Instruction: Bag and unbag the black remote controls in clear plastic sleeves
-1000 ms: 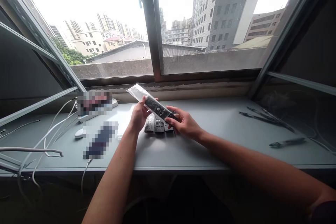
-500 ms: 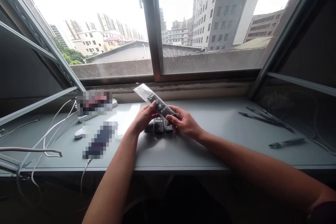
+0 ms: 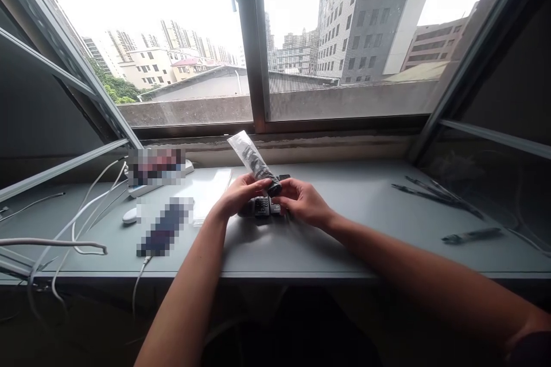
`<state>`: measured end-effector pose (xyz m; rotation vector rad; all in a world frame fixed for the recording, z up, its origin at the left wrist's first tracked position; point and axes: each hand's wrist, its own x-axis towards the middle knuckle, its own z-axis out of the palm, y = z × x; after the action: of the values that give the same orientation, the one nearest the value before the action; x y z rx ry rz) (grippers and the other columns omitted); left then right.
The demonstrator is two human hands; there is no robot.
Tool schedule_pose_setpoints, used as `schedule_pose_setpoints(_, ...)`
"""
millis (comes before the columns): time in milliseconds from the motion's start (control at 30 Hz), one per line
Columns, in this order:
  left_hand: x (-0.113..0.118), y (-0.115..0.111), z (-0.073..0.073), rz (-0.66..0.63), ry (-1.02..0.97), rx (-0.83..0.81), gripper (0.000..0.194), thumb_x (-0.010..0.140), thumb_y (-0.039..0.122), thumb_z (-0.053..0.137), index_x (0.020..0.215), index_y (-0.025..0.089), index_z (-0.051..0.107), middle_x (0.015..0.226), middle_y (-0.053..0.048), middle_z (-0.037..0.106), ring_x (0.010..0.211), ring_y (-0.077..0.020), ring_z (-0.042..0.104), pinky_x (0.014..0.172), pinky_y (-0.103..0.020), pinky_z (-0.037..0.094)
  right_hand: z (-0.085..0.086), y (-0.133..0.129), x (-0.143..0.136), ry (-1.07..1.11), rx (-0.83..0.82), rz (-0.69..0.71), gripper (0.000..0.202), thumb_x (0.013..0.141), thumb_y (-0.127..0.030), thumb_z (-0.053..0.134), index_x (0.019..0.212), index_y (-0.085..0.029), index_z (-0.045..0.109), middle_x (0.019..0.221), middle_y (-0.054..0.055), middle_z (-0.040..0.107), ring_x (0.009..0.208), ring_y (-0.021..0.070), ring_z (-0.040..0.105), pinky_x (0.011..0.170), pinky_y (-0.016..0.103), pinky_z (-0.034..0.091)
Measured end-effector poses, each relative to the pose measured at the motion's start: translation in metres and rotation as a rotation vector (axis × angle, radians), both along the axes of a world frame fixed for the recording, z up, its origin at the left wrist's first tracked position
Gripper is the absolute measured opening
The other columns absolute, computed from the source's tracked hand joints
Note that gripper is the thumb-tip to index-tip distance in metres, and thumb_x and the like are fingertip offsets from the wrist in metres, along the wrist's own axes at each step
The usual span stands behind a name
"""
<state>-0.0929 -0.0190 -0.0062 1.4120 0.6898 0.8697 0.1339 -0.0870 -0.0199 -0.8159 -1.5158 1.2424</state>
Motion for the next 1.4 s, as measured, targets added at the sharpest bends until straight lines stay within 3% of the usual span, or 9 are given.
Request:
schedule_pose_setpoints(133,-0.003,0.000,0.001,-0.014,0.028,0.060,0.037,0.085,0.044,0.092,0.103,0.014,0.083,0.100,-0.013,0.080,0.089,-0.0243,0.076,0.085,-0.033,0.057,0.001,0.001,0.002,-0.007,-0.020,-0.015,0.039,0.082,-0.041,0.093,0.104,-0.020,0.068,0.089,0.003,0.079,0.066,0.0168,0.071,0.067,0.033,0.058)
schedule_pose_setpoints(467,-0.003,-0.004,0.002,-0.067,0.076,0.008,0.041,0.078,0.039,0.098,0.106,0.014,0.081,0.102,-0.013,0.080,0.088,-0.0253,0.075,0.082,-0.035,0.058,0.002,-0.004,0.001,-0.066,0.021,0.053,0.038,0.091,-0.043,0.086,0.115,-0.019,0.070,0.093,0.003,0.078,0.072,0.0174,0.071,0.073,0.034,0.059)
schedule_pose_setpoints(567,0.000,-0.003,0.003,0.010,0.027,0.009,0.046,0.079,0.044,0.097,0.109,0.014,0.081,0.098,-0.012,0.078,0.079,-0.0195,0.071,0.074,-0.030,0.055,0.003,-0.003,0.002,-0.089,0.031,0.029,0.031,0.096,-0.043,0.081,0.111,-0.018,0.071,0.091,0.003,0.077,0.066,0.0149,0.067,0.068,0.032,0.056)
schedule_pose_setpoints(700,0.003,-0.001,0.010,0.243,-0.186,-0.003,0.065,0.086,0.057,0.088,0.134,0.016,0.074,0.104,-0.013,0.079,0.056,-0.0073,0.052,0.052,-0.023,0.041,0.003,-0.001,0.004,-0.117,0.001,0.034,0.032,0.096,-0.044,0.081,0.107,-0.017,0.069,0.086,0.003,0.078,0.060,0.0133,0.066,0.063,0.030,0.053)
schedule_pose_setpoints(833,0.004,-0.001,0.015,0.367,-0.297,-0.015,0.071,0.078,0.049,0.097,0.136,0.016,0.072,0.105,-0.012,0.080,0.049,-0.0013,0.038,0.043,-0.020,0.027,0.006,-0.003,0.002,-0.125,-0.062,0.063,0.041,0.091,-0.052,0.086,0.101,-0.017,0.067,0.086,0.006,0.080,0.059,0.0153,0.071,0.059,0.028,0.052)
schedule_pose_setpoints(967,0.004,-0.002,0.013,0.332,-0.289,-0.036,0.066,0.078,0.047,0.097,0.131,0.015,0.074,0.104,-0.012,0.080,0.051,-0.0024,0.039,0.044,-0.020,0.028,0.012,-0.008,0.000,-0.143,-0.107,0.059,0.043,0.091,-0.055,0.086,0.096,-0.017,0.067,0.084,0.007,0.081,0.059,0.0159,0.072,0.053,0.026,0.049)
schedule_pose_setpoints(1167,0.001,-0.006,0.011,0.189,-0.200,-0.038,0.063,0.076,0.037,0.098,0.130,0.016,0.075,0.123,-0.017,0.081,0.058,-0.0075,0.054,0.050,-0.024,0.035,0.008,-0.005,0.001,-0.079,-0.081,0.056,0.049,0.095,-0.053,0.082,0.126,-0.017,0.069,0.084,0.005,0.080,0.059,0.0158,0.071,0.044,0.023,0.044)
schedule_pose_setpoints(1300,0.002,-0.008,0.012,0.136,-0.162,-0.047,0.066,0.075,0.037,0.099,0.132,0.015,0.074,0.124,-0.021,0.080,0.075,-0.0180,0.070,0.055,-0.025,0.041,0.009,-0.004,0.002,-0.107,-0.101,0.055,0.046,0.092,-0.056,0.085,0.108,-0.016,0.067,0.082,0.007,0.081,0.056,0.0155,0.071,0.042,0.022,0.045)
schedule_pose_setpoints(1400,0.004,-0.005,0.012,0.236,-0.216,-0.036,0.061,0.081,0.046,0.093,0.130,0.014,0.074,0.120,-0.019,0.081,0.066,-0.0119,0.063,0.049,-0.023,0.033,0.014,-0.006,0.001,-0.085,-0.128,0.074,0.047,0.089,-0.055,0.088,0.104,-0.016,0.066,0.085,0.009,0.082,0.059,0.0181,0.075,0.042,0.023,0.049)
